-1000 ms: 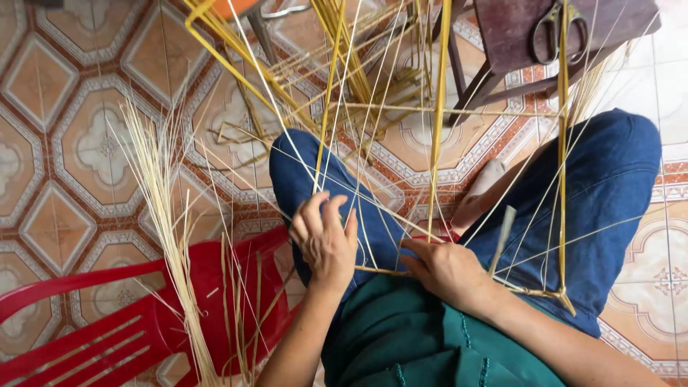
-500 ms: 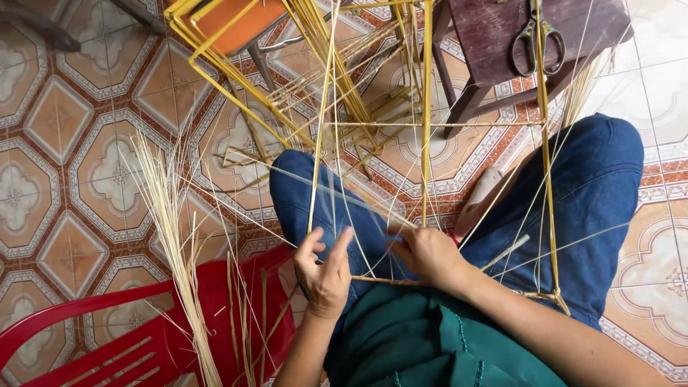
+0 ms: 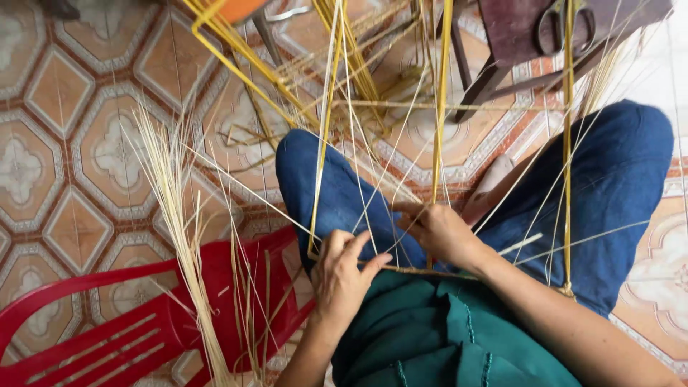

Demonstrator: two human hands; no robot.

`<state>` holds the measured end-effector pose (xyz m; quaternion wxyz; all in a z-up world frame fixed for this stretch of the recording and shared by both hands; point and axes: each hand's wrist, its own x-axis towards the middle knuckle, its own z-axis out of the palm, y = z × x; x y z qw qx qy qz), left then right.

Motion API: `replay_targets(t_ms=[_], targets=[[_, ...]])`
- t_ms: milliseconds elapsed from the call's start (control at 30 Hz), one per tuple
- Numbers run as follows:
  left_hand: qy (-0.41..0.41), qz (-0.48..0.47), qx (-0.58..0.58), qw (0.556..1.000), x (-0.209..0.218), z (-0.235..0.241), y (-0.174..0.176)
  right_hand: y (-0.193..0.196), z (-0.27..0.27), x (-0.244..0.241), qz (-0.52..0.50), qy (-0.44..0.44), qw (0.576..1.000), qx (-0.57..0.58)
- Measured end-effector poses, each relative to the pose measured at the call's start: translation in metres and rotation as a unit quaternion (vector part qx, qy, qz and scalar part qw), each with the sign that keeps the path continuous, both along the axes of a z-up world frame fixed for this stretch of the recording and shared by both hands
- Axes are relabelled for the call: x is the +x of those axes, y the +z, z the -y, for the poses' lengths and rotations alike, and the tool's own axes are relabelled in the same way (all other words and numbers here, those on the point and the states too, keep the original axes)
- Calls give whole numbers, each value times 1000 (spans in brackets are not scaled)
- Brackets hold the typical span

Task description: The person sits on a chair and weaves thin bamboo strips across a rectangular bamboo frame resting on their lap. They thread and pull strips over and under the frame bars, tighten the weave by hand, and reach for new strips from a pile beside the chair.

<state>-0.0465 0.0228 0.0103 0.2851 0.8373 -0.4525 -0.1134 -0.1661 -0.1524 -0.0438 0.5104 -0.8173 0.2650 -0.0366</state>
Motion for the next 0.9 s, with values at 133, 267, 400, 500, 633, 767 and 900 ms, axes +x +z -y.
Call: replay_targets(t_ms=[133, 267, 400, 500, 633, 767, 900], targets=[[-37, -16, -7, 999, 3, 2, -8, 23, -9, 0, 36, 9, 998, 42], [-64, -108, -9, 992, 15, -1, -13, 28, -11, 3, 19, 4, 1000, -3], [-25, -186, 20, 982, 25, 2, -21, -13, 3, -4, -37, 93, 995, -16], [13, -241, 39, 970, 23, 1, -12, -22, -3, -12, 8, 84, 996, -2], [-52, -223, 29, 973, 19, -2, -1, 4, -4, -11, -38, 26, 999, 29], [-104, -97, 19, 990, 17, -10, -21, 31, -14, -16, -74, -30, 996, -39], [-44, -155, 6, 987, 14, -11, -36, 25, -34, -35, -33, 41, 996, -76]])
